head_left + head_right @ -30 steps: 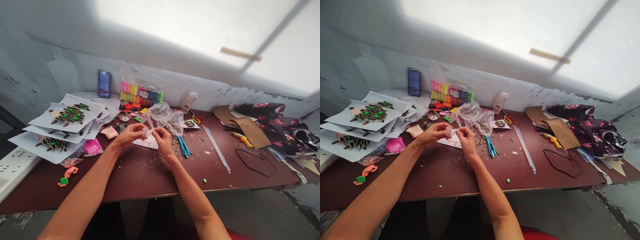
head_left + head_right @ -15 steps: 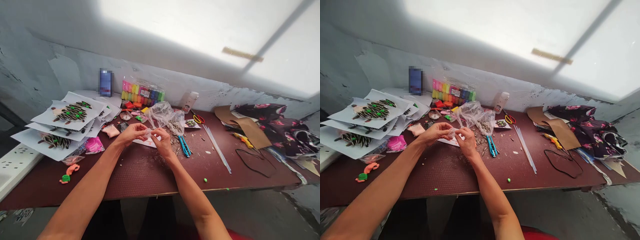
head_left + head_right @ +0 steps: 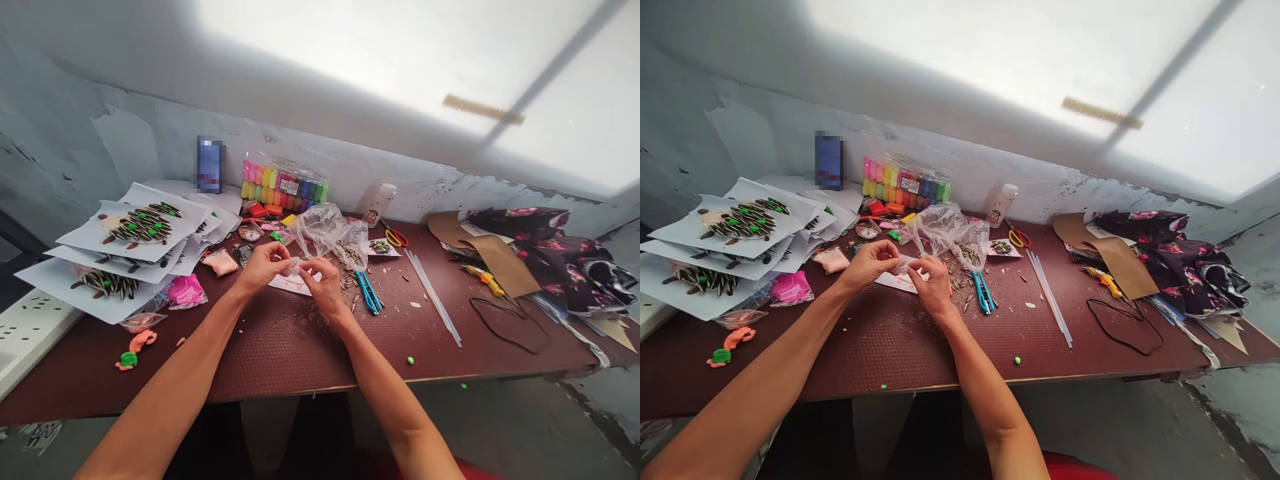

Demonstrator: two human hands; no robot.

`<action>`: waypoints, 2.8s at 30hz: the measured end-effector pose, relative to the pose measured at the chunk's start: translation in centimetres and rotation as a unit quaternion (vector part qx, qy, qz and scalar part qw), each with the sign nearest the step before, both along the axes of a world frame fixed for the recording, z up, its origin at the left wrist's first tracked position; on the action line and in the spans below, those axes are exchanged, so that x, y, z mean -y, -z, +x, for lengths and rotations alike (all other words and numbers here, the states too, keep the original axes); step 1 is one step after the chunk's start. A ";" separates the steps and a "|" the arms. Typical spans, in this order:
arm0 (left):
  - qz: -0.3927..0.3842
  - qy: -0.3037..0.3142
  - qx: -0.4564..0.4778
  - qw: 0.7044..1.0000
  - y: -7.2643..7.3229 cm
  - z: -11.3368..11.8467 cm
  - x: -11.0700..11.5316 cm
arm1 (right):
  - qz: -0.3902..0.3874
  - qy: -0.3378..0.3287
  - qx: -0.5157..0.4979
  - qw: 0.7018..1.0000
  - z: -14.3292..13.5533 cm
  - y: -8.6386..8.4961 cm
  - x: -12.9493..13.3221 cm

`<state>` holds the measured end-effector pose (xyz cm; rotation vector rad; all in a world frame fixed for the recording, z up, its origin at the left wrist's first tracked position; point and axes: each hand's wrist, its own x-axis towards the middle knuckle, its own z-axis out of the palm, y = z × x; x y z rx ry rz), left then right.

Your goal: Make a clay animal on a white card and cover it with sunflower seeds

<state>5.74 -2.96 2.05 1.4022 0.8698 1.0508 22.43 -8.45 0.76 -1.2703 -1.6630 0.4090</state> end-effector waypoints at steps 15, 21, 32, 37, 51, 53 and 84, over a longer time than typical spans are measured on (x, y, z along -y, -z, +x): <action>-0.055 0.125 0.008 0.991 0.2 -0.3 0.1 | -0.022 0.033 -0.056 0.998 0.6 0.2 -0.3; -0.054 0.132 -0.003 0.990 0.1 -0.2 0.1 | -0.035 0.015 -0.099 0.994 0.4 0.1 -0.4; 0.014 0.097 -0.120 0.988 0.6 -0.1 -0.2 | -0.021 0.017 -0.026 0.999 0.2 0.7 -0.4; 0.106 0.047 -0.193 0.974 0.9 0.0 -0.5 | 0.001 0.055 -0.019 0.998 0.0 0.8 -0.7; 0.201 -0.279 -0.462 0.818 2.1 -4.5 -3.1 | -0.020 0.037 0.039 0.998 -0.1 1.0 -0.6; 0.194 -0.295 -0.488 0.799 2.2 -4.6 -3.1 | -0.034 0.034 0.040 0.998 0.1 1.0 -0.7; 0.301 -0.043 -0.523 0.796 3.9 -2.4 -3.1 | -0.090 0.040 0.014 0.995 0.6 1.1 -0.8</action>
